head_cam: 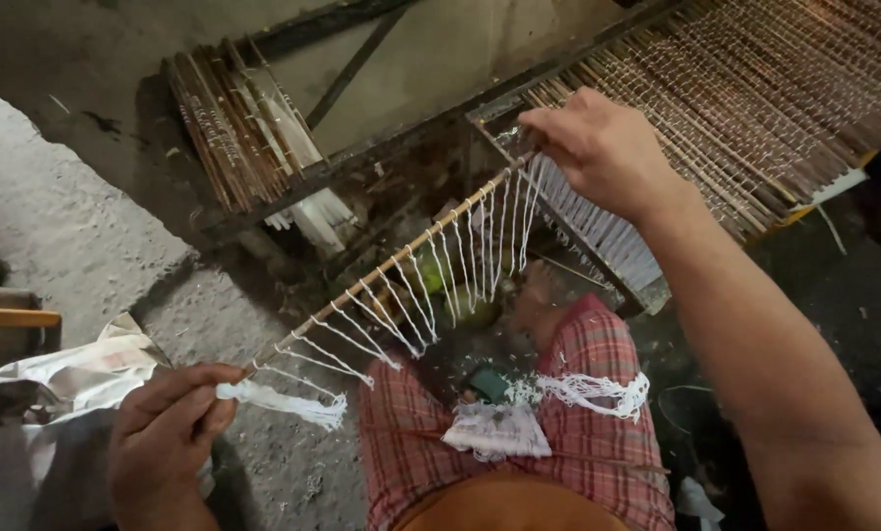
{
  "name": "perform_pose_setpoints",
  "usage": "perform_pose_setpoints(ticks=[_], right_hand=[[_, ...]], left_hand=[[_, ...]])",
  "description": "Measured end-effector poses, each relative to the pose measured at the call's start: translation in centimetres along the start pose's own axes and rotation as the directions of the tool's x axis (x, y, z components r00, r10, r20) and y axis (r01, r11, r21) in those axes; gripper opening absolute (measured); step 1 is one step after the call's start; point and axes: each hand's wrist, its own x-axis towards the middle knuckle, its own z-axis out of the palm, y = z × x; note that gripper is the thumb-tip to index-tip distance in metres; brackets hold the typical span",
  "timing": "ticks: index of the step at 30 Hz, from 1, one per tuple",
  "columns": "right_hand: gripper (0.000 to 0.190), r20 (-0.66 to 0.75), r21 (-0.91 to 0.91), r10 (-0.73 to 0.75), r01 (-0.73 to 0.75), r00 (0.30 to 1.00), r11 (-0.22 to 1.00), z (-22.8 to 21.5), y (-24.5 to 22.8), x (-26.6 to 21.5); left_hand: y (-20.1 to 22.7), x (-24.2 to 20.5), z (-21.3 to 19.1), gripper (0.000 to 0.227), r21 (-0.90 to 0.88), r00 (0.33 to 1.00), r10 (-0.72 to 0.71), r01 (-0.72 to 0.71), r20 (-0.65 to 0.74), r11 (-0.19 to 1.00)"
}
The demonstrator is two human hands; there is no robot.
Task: The person sits on the floor and wraps white cord around a thin wooden stick using both hands. They periodically use scissors to cut the cord and continue wrapping it around the stick.
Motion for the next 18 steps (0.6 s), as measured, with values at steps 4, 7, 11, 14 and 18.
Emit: perform_pose_setpoints(ticks=[4,7,11,14,18], right_hand=[[0.036,0.063,0.067,0.053,-0.057,0.997,0.996,0.1,0.1,-0.4],[0.048,0.086,0.134,0.062,-0.074,0.994,0.988,-0.7,0.1,-0.4],[0.039,0.086,0.028,0.025,-0.027,0.996,0.999,-0.3,0.7,-0.9],[0.036,0.087,0.036,0.001,-0.004,0.996,0.999,-0.2,0.8,-1.3],[0.04,0.112,0.072,0.039,-0.048,0.993,0.996,-1.0,0.8,-1.5]], left_hand=[[0.1,-0.1,0.6,0.024,0.09,1.0,-0.009,0.011,-0.027,0.996],[-0.2,-0.1,0.2,0.019,0.111,0.995,-0.042,0.052,-0.091,0.992],[0.0,0.2,0.3,0.026,-0.018,0.996,-0.062,0.063,0.057,0.998],[0.4,0.5,0.8,0.027,0.006,0.995,-0.075,0.075,0.068,0.997],[-0.1,0.6,0.0,0.027,0.118,0.983,-0.182,0.181,-0.002,0.976]])
